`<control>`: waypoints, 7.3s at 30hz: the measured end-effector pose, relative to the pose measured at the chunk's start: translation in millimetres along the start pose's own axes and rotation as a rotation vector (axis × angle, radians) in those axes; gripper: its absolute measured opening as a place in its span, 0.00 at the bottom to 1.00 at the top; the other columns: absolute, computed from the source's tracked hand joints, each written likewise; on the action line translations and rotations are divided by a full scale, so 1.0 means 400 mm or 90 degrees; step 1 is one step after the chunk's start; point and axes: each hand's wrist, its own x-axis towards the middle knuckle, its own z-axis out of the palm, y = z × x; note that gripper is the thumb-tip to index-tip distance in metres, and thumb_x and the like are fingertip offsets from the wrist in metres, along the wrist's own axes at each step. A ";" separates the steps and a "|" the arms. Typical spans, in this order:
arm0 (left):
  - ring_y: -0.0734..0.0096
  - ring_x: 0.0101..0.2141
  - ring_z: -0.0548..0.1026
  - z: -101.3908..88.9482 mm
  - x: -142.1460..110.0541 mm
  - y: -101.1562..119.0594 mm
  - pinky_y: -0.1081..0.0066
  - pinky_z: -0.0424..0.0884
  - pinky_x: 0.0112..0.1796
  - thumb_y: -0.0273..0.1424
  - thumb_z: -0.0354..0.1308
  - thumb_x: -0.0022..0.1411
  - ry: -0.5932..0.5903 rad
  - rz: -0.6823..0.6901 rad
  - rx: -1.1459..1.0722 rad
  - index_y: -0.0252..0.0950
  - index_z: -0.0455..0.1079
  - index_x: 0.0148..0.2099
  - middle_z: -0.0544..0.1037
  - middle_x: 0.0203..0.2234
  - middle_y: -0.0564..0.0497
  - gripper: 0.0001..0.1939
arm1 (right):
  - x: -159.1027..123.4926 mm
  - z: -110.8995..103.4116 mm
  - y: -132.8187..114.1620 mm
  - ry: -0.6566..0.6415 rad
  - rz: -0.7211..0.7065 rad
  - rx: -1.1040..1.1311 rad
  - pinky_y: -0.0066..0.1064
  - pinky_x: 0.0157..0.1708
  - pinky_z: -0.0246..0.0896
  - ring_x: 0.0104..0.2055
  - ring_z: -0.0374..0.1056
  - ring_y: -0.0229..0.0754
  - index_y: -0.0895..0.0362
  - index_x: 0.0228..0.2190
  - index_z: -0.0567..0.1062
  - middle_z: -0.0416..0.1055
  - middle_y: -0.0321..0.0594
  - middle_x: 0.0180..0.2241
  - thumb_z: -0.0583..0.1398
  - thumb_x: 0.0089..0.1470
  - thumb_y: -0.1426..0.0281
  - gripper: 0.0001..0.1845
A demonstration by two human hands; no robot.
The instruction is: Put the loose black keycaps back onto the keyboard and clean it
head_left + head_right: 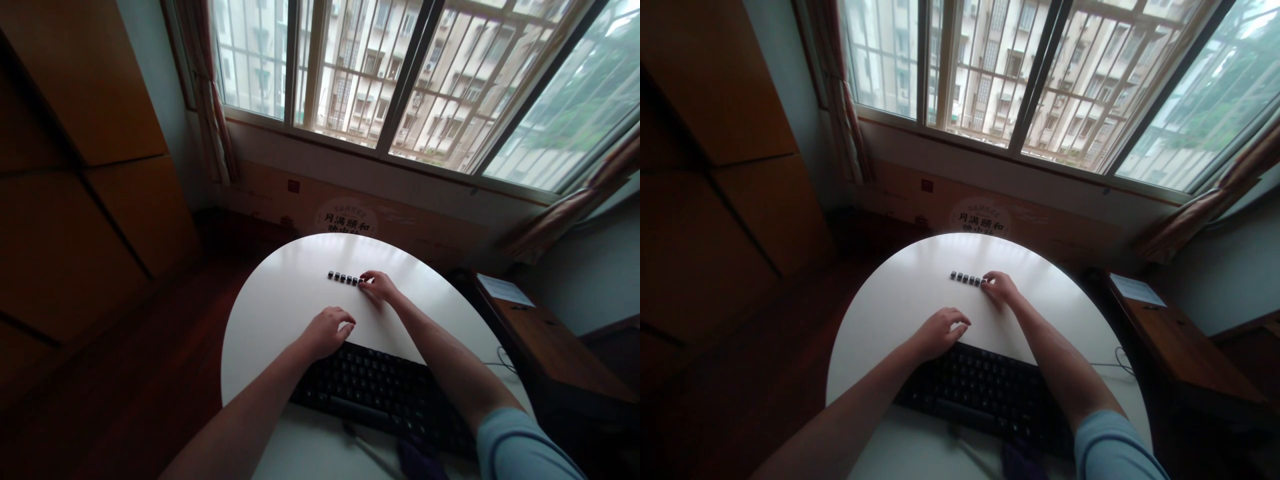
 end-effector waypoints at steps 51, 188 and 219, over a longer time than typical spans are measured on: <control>0.59 0.46 0.74 0.003 0.007 0.015 0.62 0.68 0.51 0.30 0.55 0.66 -0.077 -0.002 0.087 0.37 0.77 0.44 0.80 0.42 0.46 0.10 | -0.534 0.024 -0.212 0.194 0.097 0.374 0.26 0.20 0.52 0.18 0.57 0.36 0.54 0.26 0.65 0.61 0.32 0.15 0.49 0.60 0.60 0.15; 0.61 0.43 0.70 0.026 -0.008 0.119 0.61 0.67 0.47 0.33 0.44 0.71 -0.087 0.049 0.023 0.37 0.67 0.43 0.73 0.40 0.46 0.11 | -0.574 -0.104 -0.288 0.098 -0.215 0.023 0.44 0.54 0.60 0.53 0.64 0.48 0.54 0.35 0.76 0.71 0.46 0.48 0.47 0.68 0.58 0.22; 0.59 0.46 0.74 0.001 -0.002 0.068 0.62 0.68 0.49 0.41 0.46 0.71 0.006 -0.015 -0.202 0.35 0.71 0.56 0.78 0.46 0.43 0.22 | -0.326 -0.130 -0.179 0.064 -0.129 0.019 0.25 0.32 0.64 0.27 0.66 0.33 0.55 0.40 0.80 0.76 0.40 0.36 0.64 0.56 0.64 0.11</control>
